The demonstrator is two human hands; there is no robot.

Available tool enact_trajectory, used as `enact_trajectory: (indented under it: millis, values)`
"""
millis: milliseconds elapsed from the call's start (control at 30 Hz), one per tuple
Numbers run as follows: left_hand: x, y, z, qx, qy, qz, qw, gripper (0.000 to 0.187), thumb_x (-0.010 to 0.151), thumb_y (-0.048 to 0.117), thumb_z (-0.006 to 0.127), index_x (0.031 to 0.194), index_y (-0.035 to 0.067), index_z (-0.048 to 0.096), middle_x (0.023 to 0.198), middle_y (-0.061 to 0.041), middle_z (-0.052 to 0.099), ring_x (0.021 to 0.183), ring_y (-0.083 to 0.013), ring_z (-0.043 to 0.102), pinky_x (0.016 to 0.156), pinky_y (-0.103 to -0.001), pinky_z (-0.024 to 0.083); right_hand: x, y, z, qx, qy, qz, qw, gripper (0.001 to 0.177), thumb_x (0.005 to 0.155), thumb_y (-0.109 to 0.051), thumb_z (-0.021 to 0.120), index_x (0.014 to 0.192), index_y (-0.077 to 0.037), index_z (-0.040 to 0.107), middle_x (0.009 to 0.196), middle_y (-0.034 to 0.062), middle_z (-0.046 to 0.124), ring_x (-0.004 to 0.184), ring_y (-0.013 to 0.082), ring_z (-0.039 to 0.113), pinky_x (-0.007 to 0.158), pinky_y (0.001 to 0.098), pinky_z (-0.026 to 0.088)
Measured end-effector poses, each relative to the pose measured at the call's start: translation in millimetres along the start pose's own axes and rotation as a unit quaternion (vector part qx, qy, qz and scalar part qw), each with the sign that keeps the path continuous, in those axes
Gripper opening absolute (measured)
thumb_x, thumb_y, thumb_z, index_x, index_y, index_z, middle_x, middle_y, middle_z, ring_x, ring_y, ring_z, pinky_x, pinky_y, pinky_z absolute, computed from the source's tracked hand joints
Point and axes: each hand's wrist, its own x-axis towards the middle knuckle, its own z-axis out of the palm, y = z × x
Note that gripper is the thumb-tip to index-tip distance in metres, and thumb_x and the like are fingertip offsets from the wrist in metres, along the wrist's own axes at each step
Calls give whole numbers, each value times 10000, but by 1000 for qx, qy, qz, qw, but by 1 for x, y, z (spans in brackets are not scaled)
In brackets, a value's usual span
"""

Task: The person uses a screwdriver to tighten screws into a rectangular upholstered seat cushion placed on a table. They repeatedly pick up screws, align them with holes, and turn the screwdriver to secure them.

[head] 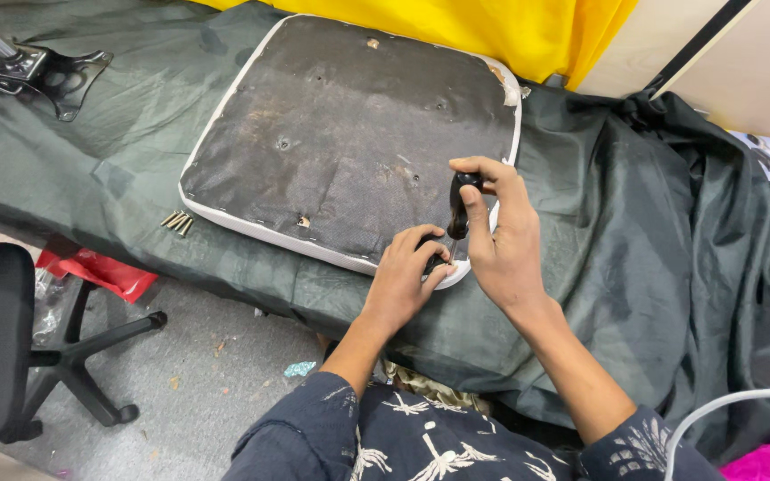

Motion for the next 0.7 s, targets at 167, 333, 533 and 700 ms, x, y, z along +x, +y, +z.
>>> enact_trajectory:
  millis: [167,333,533,700]
  values:
    - [0,-1,1,6,1,2,1000,211,866,231,771,1010,111,676,1345,-64,600,1307,-308,527,1052,-448,431,-1,-7,2,-104,34,-96,989,333,865,-113,876,1099,-60,645,1137,126,600,1024,236,607,885,334,492]
    - [0,-4,3,8,-11,-1,1000,216,859,223,777,1010,109,672,1349,-59,588,1313,-310,513,1042,-454,425,-6,-11,3,-113,27,-75,990,211,900,-55,837,1058,-86,701,1065,83,677,1028,241,637,897,334,503]
    - [-1,-5,4,7,-10,0,1000,204,873,230,770,1016,120,676,1354,-49,584,1325,-302,515,1054,-448,430,-5,-27,-3,-62,13,-76,995,148,901,-14,664,1048,-33,661,1142,101,671,1110,269,577,967,358,450]
    - [-1,-9,6,3,-2,10,1000,219,869,244,776,1023,122,682,1361,-59,578,1317,-312,511,1058,-452,426,-8,-27,-7,-172,80,-62,980,254,822,-163,875,1006,-62,732,1083,130,626,1070,291,565,935,367,436]
